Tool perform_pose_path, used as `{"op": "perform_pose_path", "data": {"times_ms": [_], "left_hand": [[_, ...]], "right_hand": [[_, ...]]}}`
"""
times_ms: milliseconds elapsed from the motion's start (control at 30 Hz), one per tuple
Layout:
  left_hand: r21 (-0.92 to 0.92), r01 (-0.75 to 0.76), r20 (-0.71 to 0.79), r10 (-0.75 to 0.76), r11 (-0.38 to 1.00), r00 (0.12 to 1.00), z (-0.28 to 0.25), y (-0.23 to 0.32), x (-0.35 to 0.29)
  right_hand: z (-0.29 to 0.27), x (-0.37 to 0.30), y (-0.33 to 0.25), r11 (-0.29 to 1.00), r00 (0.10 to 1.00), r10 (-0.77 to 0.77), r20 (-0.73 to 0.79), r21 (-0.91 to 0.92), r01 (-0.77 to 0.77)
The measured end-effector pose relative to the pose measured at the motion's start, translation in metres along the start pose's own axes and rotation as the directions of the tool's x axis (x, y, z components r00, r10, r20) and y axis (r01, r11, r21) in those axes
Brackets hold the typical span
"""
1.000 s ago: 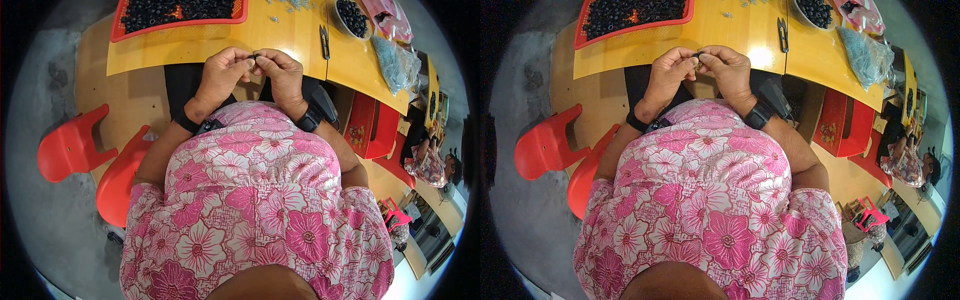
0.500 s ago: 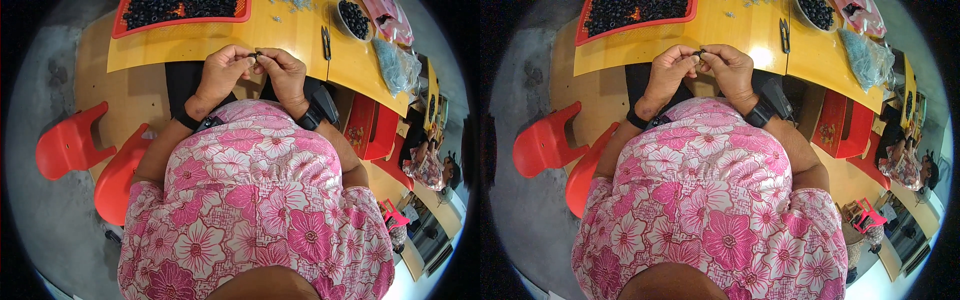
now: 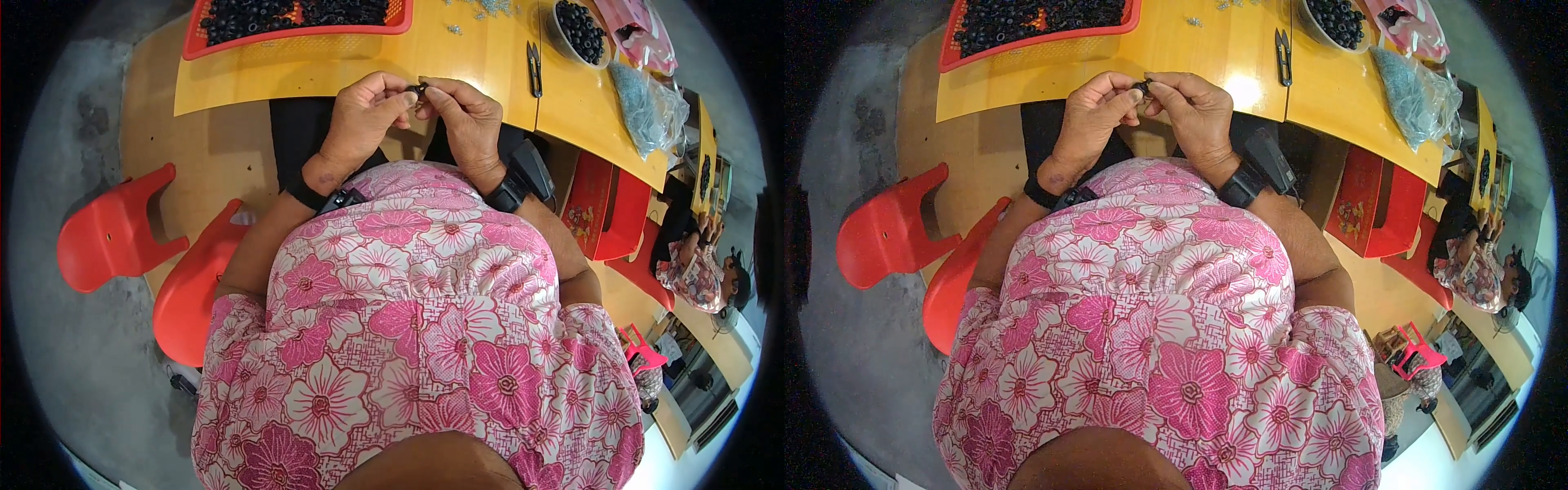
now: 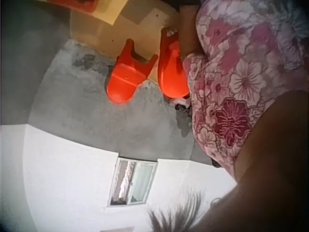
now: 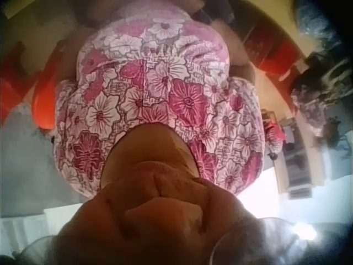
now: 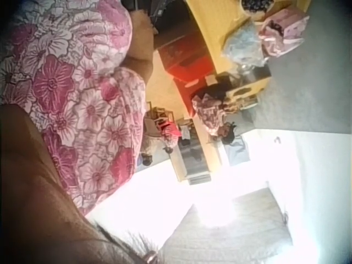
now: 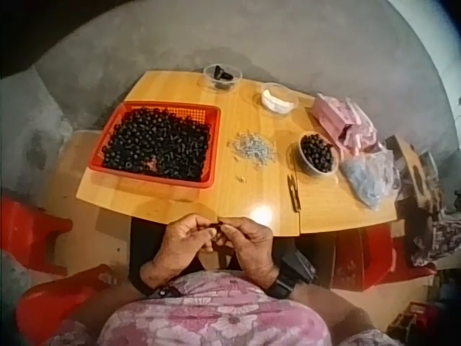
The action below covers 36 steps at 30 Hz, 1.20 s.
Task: The person assembles small components by picking up tiny pins from the table and pressing them into black plastic caps by hand.
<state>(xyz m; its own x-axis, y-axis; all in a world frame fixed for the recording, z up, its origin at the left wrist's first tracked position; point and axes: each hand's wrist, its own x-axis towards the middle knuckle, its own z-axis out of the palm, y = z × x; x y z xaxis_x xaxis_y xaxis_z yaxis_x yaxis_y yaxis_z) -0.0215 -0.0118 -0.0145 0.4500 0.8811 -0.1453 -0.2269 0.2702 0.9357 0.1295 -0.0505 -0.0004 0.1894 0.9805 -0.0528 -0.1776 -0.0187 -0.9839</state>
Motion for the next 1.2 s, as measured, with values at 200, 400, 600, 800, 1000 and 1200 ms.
{"op": "perform_pose_path", "data": {"times_ms": [200,400,600,800,1000,1200], "left_hand": [[-0.004,0.020,0.017,-0.020,1.000,1.000,0.0001,0.0009,-0.0002],[0.016,-0.014,0.007,0.014,1.000,1.000,0.0004,-0.0018,0.0001],[0.014,-0.035,0.013,0.035,0.999,0.999,0.0018,-0.0014,0.0000],[-0.010,-0.021,0.012,0.021,1.000,1.000,0.0016,-0.0041,-0.0006],[0.036,-0.064,0.009,0.063,0.997,0.998,0.0023,-0.0042,-0.0013],[-0.007,-0.041,0.020,0.041,0.999,0.999,0.0018,-0.0065,-0.0013]], "right_hand": [[0.0005,0.0000,0.0002,0.995,0.998,-0.060,-0.014,-0.078,0.059],[0.0030,-0.0013,-0.0012,0.996,0.997,-0.069,-0.033,-0.057,0.067],[0.0024,-0.0030,-0.0008,0.996,0.997,-0.060,-0.040,-0.071,0.057],[0.0008,-0.0031,0.0000,0.985,0.994,-0.106,-0.015,-0.138,0.103],[-0.0005,-0.0040,0.0013,0.989,0.996,-0.092,-0.005,-0.120,0.091],[-0.0013,-0.0050,-0.0007,0.956,0.982,-0.186,0.018,-0.229,0.185]]}}
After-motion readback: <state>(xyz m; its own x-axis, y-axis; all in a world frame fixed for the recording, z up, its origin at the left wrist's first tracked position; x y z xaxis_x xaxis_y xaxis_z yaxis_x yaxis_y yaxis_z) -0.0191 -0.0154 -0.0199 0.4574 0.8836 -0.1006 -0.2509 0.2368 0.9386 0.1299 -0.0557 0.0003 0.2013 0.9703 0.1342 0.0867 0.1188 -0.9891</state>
